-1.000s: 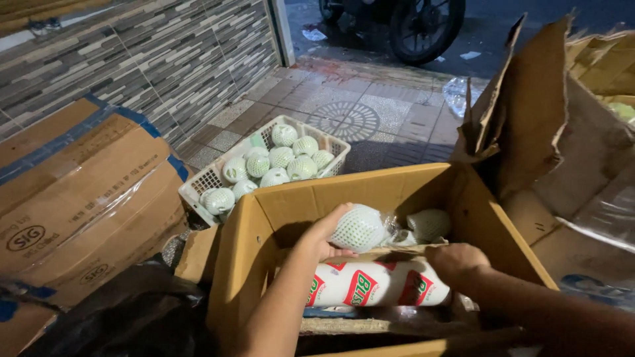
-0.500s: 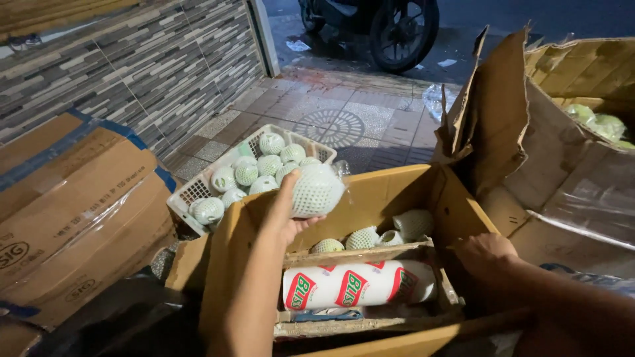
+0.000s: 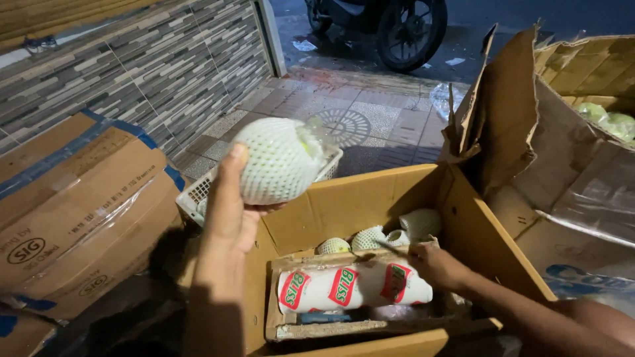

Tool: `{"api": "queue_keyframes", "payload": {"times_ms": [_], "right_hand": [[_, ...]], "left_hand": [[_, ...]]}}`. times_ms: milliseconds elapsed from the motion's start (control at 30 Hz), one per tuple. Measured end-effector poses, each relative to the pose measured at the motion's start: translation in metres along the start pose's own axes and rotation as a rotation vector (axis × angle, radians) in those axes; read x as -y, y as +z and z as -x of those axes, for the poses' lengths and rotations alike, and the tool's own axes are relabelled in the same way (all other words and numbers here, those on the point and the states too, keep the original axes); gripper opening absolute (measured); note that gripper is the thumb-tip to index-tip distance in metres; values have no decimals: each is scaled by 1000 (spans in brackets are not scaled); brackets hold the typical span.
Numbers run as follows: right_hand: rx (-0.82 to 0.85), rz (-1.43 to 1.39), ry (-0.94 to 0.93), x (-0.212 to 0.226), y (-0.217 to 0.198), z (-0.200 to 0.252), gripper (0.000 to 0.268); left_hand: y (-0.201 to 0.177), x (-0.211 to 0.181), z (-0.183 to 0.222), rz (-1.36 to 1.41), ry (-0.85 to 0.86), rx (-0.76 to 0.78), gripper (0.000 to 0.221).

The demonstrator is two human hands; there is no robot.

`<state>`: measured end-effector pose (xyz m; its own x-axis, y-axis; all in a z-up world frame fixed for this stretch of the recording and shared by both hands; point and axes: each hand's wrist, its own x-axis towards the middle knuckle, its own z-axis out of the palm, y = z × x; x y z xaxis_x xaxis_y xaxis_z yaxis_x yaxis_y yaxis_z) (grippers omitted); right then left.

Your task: Wrapping individual guavas in protective foam nets and packing them into a cardboard box.

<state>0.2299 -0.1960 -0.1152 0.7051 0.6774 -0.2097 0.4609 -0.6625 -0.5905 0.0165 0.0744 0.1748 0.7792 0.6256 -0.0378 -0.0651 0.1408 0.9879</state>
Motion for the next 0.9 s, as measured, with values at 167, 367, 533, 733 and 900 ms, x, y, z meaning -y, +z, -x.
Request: {"api": "queue_keyframes", "payload": {"times_ms": [167, 367, 533, 733, 900], "right_hand": [[174, -283, 360, -6, 41, -12, 45], [-195, -1001, 474, 37, 75, -5, 23], [-130, -833, 593, 52, 54, -6, 22], [-94, -188, 410, 44, 60, -10, 24], [122, 79, 383, 55, 40, 7, 60]], "left_hand": [[-2, 14, 0, 47, -19, -68, 88], [42, 38, 8, 56, -182, -77, 94], [76, 54, 30, -46, -270, 45, 93], [88, 83, 43, 96, -308, 16, 68], [83, 122, 41, 274, -394, -84, 62]]}}
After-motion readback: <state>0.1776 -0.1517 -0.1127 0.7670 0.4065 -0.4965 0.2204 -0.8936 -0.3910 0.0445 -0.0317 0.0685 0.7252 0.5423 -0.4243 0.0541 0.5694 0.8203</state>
